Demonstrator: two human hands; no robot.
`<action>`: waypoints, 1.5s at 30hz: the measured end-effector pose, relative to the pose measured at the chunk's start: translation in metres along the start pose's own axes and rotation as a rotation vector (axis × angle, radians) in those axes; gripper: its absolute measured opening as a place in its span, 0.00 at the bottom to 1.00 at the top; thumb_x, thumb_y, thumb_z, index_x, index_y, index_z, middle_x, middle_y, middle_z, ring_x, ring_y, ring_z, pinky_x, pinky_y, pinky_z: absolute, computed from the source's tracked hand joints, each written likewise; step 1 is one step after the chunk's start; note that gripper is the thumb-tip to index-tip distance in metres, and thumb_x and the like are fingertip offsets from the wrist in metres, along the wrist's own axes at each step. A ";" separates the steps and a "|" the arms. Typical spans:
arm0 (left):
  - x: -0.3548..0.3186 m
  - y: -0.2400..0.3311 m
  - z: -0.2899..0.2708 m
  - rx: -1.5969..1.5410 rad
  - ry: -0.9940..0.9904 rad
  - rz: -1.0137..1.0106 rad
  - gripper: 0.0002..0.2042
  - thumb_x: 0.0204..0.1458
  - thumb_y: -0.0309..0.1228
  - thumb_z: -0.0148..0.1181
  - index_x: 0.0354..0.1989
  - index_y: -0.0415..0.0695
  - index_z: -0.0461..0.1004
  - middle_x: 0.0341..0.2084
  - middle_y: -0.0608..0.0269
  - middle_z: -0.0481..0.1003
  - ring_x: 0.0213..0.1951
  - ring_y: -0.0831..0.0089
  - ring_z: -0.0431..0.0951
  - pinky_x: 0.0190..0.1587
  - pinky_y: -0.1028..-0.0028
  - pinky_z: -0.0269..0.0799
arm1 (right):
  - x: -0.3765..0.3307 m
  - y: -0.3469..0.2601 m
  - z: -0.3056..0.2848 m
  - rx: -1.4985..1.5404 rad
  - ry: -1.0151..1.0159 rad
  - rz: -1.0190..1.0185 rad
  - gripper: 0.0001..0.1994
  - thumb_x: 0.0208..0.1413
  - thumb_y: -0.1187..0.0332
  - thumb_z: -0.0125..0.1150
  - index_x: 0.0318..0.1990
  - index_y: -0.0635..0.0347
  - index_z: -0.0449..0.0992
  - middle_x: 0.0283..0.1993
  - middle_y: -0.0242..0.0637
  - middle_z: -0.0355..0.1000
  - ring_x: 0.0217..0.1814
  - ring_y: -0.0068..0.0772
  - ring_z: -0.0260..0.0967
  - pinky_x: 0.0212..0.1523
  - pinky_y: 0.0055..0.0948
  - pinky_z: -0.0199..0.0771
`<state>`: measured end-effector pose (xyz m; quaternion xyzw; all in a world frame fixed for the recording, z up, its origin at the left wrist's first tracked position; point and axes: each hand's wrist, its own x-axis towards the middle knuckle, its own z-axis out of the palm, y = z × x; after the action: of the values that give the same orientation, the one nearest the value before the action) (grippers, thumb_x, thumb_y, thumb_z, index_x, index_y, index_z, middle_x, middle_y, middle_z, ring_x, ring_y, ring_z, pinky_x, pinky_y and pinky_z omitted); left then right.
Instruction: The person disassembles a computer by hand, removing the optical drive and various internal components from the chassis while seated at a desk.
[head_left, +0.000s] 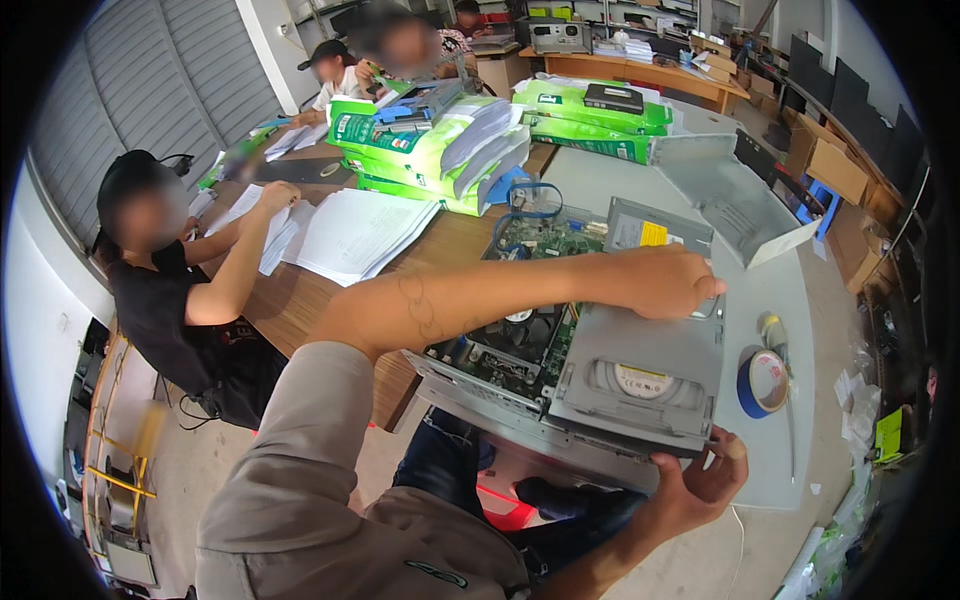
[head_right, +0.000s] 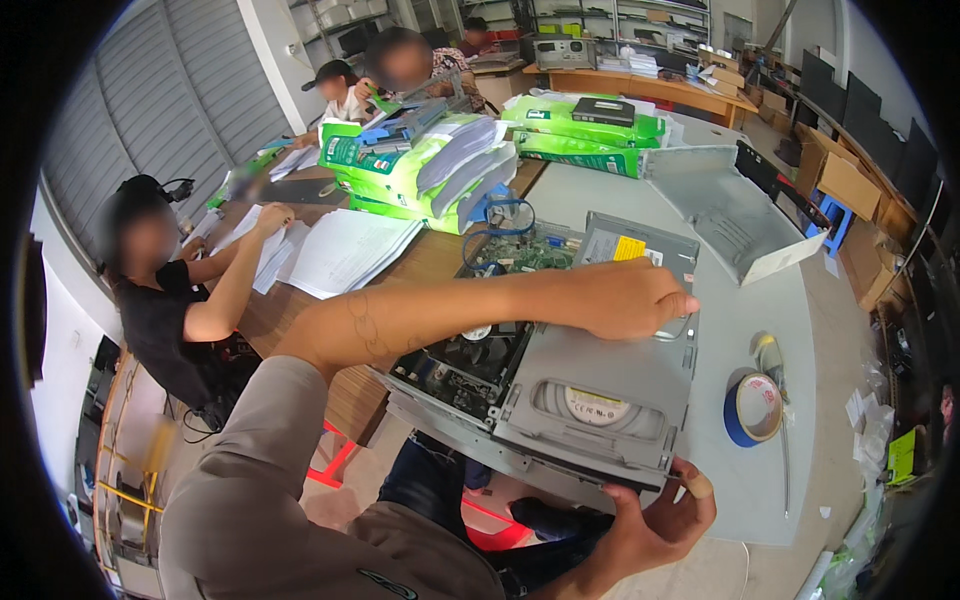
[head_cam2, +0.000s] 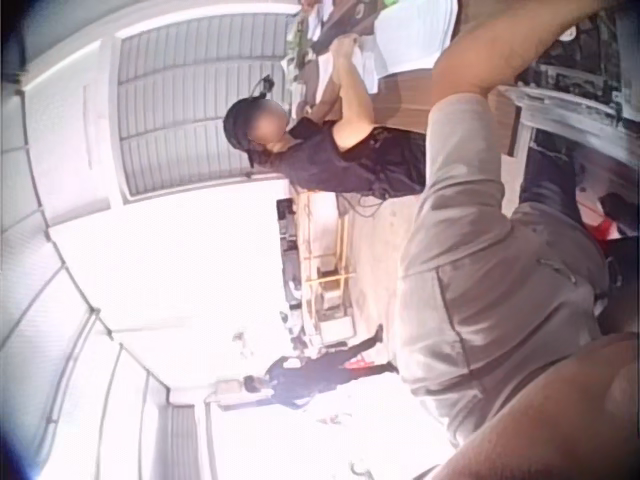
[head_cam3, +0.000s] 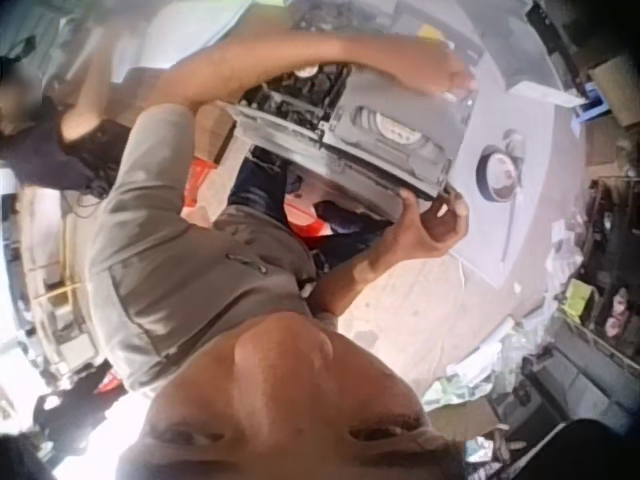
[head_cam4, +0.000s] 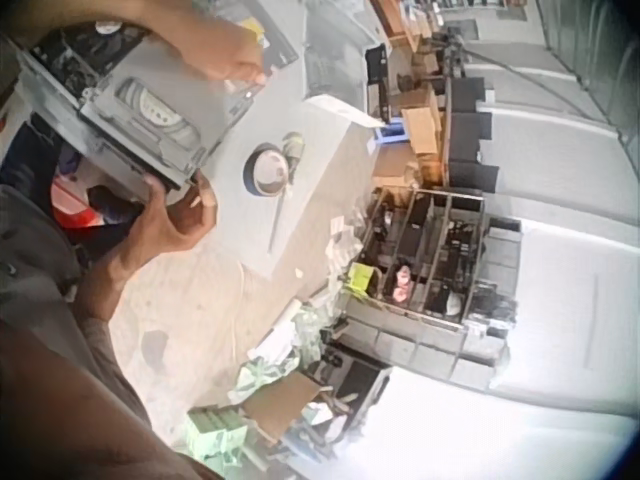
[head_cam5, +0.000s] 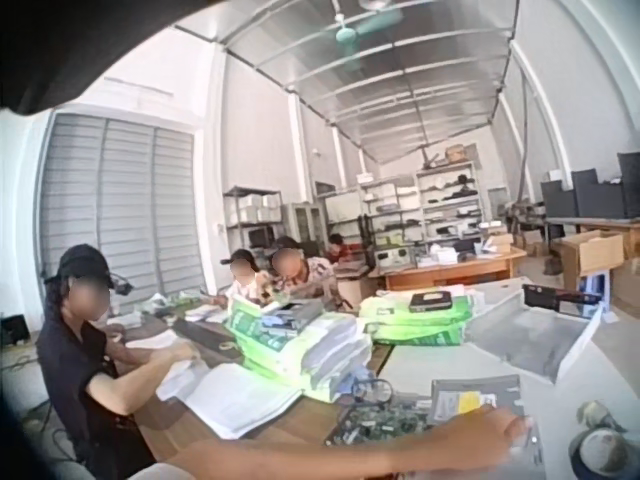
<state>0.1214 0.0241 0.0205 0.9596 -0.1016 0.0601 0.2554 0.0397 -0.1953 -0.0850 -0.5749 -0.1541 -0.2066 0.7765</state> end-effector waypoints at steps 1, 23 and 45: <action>0.002 -0.003 0.003 -0.018 -0.002 0.011 0.26 0.67 0.47 0.36 0.43 0.35 0.75 0.47 0.37 0.74 0.49 0.41 0.73 0.55 0.53 0.67 | -0.002 0.000 0.001 0.008 -0.002 0.014 0.38 0.27 0.81 0.80 0.51 0.67 0.67 0.49 0.41 0.70 0.52 0.39 0.69 0.58 0.42 0.70; 0.016 0.006 -0.006 0.074 -0.245 -0.100 0.27 0.67 0.49 0.35 0.49 0.38 0.75 0.49 0.46 0.74 0.55 0.50 0.69 0.59 0.58 0.62 | -0.009 0.009 -0.002 -0.004 -0.062 -0.031 0.40 0.26 0.82 0.82 0.52 0.66 0.65 0.49 0.42 0.67 0.52 0.38 0.68 0.56 0.39 0.73; 0.010 0.004 0.019 0.050 -0.197 -0.248 0.29 0.66 0.53 0.40 0.39 0.35 0.75 0.23 0.54 0.73 0.30 0.62 0.73 0.37 0.67 0.68 | -0.003 0.014 -0.010 -0.036 -0.115 0.035 0.34 0.26 0.85 0.78 0.48 0.65 0.72 0.45 0.41 0.73 0.47 0.37 0.70 0.52 0.35 0.72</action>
<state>0.1311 0.0096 0.0079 0.9721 -0.0054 -0.0638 0.2257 0.0439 -0.2010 -0.1016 -0.6024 -0.1844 -0.1623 0.7595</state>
